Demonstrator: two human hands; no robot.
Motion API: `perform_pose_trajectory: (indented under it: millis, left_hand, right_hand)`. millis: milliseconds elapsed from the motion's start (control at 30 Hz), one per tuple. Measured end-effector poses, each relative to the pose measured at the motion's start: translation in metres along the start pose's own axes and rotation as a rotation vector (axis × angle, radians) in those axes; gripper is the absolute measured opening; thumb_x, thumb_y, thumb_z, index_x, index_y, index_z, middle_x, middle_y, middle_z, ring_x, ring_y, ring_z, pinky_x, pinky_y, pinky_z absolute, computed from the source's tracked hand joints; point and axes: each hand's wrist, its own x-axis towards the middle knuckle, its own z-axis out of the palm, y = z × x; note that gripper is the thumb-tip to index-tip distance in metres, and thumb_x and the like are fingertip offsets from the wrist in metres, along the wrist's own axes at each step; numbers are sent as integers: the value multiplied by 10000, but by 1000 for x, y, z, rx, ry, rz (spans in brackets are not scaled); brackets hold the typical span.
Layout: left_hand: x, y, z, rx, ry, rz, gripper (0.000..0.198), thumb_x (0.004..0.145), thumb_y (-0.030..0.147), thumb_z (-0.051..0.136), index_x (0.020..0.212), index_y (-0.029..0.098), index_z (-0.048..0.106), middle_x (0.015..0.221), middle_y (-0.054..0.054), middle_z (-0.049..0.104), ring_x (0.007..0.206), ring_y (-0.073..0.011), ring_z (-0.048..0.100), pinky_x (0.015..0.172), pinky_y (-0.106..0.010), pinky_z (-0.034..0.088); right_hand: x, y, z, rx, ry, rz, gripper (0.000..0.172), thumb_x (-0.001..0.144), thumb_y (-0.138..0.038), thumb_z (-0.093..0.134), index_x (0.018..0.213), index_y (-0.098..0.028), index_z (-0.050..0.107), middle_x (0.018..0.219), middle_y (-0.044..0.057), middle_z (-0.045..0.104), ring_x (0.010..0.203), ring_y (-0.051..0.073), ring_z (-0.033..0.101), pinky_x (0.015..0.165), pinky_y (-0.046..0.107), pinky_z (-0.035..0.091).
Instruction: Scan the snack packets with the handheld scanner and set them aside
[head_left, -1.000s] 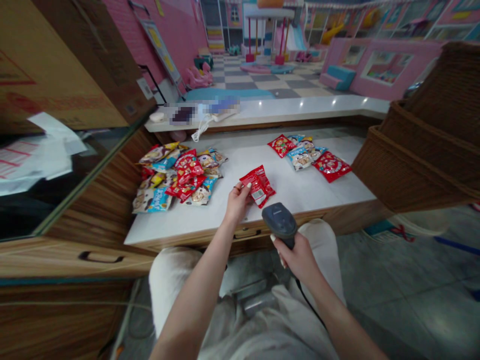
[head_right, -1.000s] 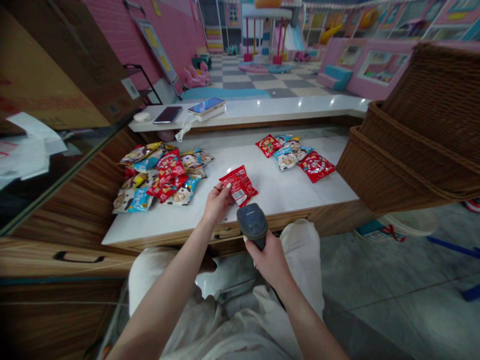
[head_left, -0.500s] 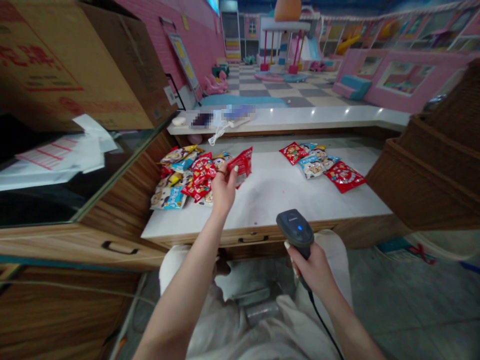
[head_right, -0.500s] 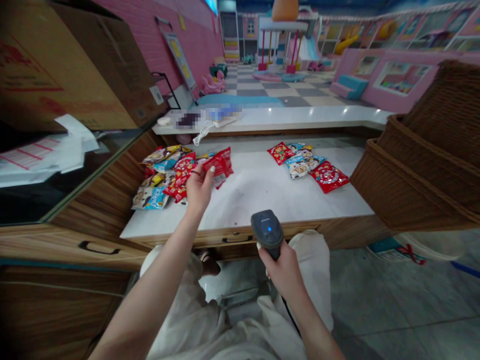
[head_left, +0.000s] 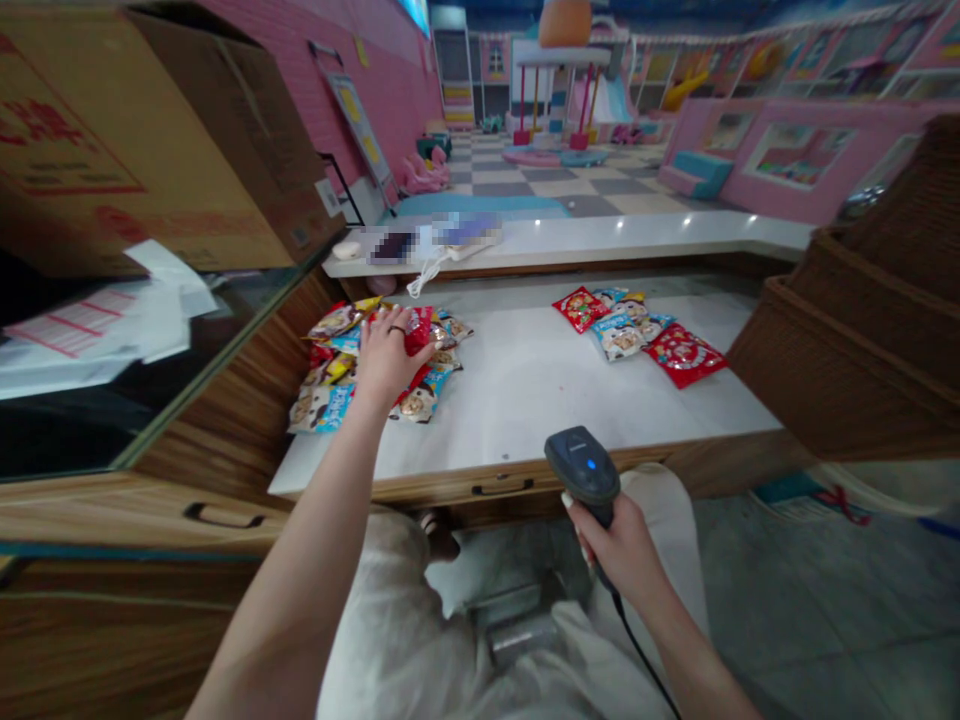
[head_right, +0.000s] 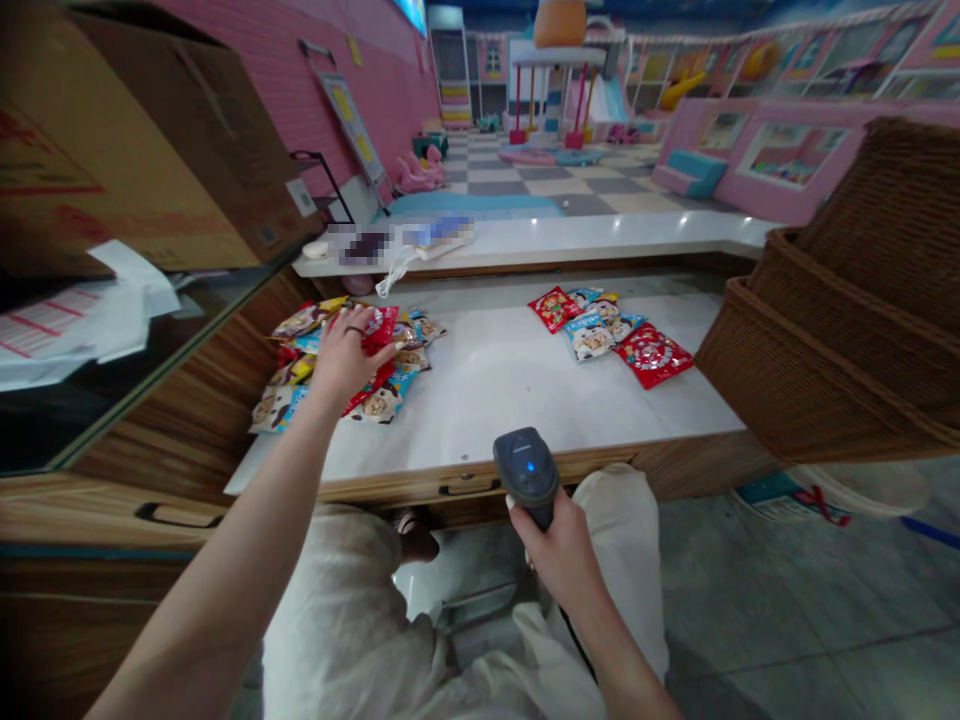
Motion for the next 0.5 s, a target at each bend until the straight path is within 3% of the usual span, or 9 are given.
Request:
perform_pose_trajectory:
  millis: [100, 200, 367, 500]
  left_hand:
    - [2, 27, 15, -68, -2, 82, 737, 936, 496, 824, 1589, 207, 641, 1734, -201, 599, 1711, -430, 430, 1449, -666, 206]
    - [5, 65, 51, -236, -60, 183, 684, 954, 407, 799, 1585, 199, 635, 1715, -203, 616, 1669, -394, 503, 1434, -604, 296]
    - [18, 130, 145, -552, -234, 198, 685, 855, 309, 866, 1503, 188, 680, 1656, -235, 655, 1607, -420, 571, 1418, -582, 344]
    - [41, 173, 219, -623, -361, 185, 783, 753, 234, 903, 1499, 140, 685, 1713, -287, 582, 1669, -459, 483, 1434, -614, 283]
  right_hand:
    - [1, -6, -5, 15, -6, 10, 402, 864, -624, 784, 711, -283, 634, 441, -11, 564, 418, 219, 615, 386, 267, 440]
    - [3, -12, -12, 42, -4, 34, 351, 826, -577, 775, 703, -282, 629, 453, -19, 561, 405, 204, 579, 389, 271, 439]
    - [7, -17, -28, 59, 54, 50, 308, 805, -532, 754, 684, -280, 625, 461, -32, 535, 407, 185, 511, 408, 287, 430]
    - [11, -7, -43, 46, 98, 43, 297, 831, -503, 763, 674, -282, 641, 499, -4, 575, 514, 240, 624, 470, 305, 509]
